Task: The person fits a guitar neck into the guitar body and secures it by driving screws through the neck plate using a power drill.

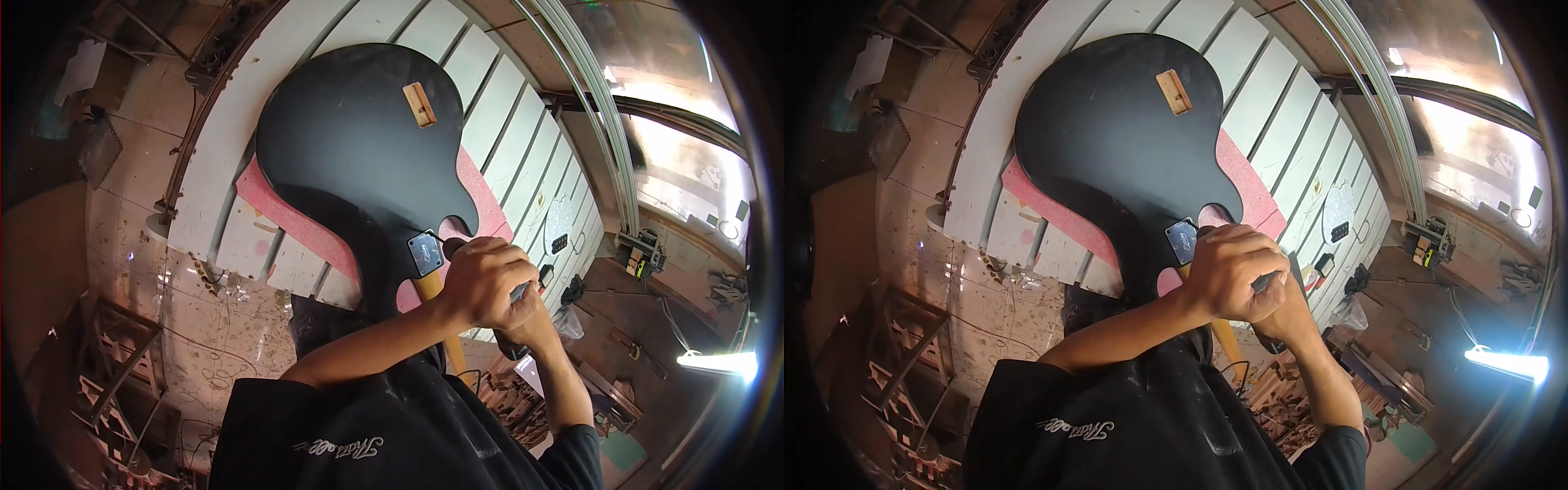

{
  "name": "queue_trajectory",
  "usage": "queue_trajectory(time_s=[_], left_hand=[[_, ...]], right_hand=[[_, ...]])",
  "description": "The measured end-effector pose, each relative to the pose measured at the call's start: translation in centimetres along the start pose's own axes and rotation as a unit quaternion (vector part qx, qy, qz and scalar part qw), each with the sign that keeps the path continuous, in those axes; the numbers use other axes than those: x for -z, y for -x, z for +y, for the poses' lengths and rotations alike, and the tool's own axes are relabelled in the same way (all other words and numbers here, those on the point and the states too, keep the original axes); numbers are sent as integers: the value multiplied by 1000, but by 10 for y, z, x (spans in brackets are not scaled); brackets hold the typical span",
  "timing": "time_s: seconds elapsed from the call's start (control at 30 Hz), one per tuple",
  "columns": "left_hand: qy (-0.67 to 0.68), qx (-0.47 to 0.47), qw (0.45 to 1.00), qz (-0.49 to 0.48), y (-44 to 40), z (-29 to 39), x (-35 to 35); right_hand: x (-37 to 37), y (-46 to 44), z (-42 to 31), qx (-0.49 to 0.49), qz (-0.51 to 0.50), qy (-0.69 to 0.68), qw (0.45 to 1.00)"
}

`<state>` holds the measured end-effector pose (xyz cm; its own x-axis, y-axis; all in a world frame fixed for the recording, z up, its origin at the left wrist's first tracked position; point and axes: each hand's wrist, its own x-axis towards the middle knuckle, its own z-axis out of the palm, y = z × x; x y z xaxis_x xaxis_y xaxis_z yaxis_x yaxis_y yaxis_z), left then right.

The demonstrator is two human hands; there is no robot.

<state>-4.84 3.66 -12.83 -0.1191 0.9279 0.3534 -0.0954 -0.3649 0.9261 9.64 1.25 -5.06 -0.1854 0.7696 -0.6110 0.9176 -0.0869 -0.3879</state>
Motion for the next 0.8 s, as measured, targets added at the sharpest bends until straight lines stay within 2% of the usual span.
queue_trajectory(time_s=[0.4, 0.5, 0.8], left_hand=[[-2, 26, 1000, 4, -7, -2, 1], [-7, 30, 1000, 1, -7, -3, 1], [9, 31, 999, 8, -7, -6, 1]], right_hand=[[0, -6, 12, -5, -14, 15, 1000], [2, -6, 11, -15, -47, -19, 999], [0, -5, 18, 3, -18, 20, 1000]])
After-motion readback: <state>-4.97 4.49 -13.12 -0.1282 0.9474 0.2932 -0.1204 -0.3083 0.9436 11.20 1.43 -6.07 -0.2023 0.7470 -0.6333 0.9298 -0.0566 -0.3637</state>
